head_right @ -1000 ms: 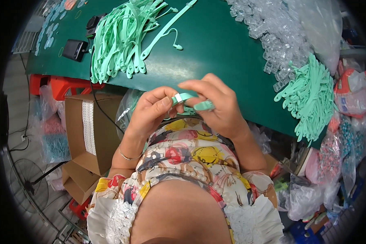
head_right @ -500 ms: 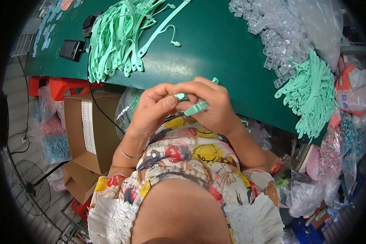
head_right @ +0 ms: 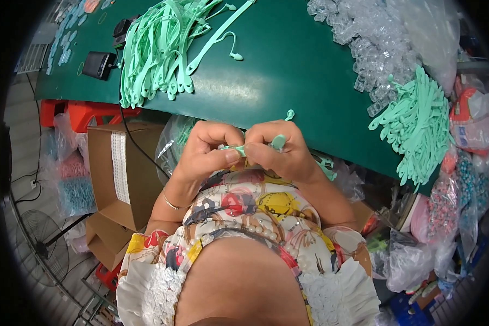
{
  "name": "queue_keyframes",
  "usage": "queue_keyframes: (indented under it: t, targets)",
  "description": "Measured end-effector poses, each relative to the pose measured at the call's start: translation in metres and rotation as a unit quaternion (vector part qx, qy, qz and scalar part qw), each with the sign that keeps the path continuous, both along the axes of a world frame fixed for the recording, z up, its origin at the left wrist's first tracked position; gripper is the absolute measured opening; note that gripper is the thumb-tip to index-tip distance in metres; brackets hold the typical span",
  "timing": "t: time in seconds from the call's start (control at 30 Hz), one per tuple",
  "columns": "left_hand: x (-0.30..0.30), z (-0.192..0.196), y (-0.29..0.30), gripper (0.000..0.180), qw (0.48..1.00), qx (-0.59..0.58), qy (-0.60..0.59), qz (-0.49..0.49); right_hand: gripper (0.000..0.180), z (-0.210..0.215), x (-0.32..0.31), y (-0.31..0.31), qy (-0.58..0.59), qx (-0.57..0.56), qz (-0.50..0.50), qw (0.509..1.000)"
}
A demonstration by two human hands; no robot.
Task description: Attaching plastic clips to green fabric straps at a production table.
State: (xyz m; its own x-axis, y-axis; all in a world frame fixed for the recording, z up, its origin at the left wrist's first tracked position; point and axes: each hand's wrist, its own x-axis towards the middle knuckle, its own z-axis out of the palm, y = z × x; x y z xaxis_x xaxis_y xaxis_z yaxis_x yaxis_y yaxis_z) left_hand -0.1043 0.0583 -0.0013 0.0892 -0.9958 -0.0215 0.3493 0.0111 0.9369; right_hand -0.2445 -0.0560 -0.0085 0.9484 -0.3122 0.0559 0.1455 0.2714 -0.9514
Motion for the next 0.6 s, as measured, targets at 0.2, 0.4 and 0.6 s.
queue_keyframes:
  t: [0.2, 0.4, 0.6]
  targets:
    - [-0.004, -0.010, 0.000, 0.015, 0.970, 0.048, 0.237, -0.030, 0.022, -0.010, 0.000, 0.007, -0.077, 0.228, -0.017, 0.970]
    - [-0.001, 0.009, -0.003, 0.021, 0.985, 0.161, 0.063, 0.015, 0.027, 0.008, 0.006, -0.009, -0.013, -0.294, -0.121, 0.948]
    - [-0.002, 0.006, 0.001, 0.022, 0.991, 0.123, 0.047, 0.041, 0.022, -0.004, 0.004, -0.010, -0.051, -0.229, -0.148, 0.961]
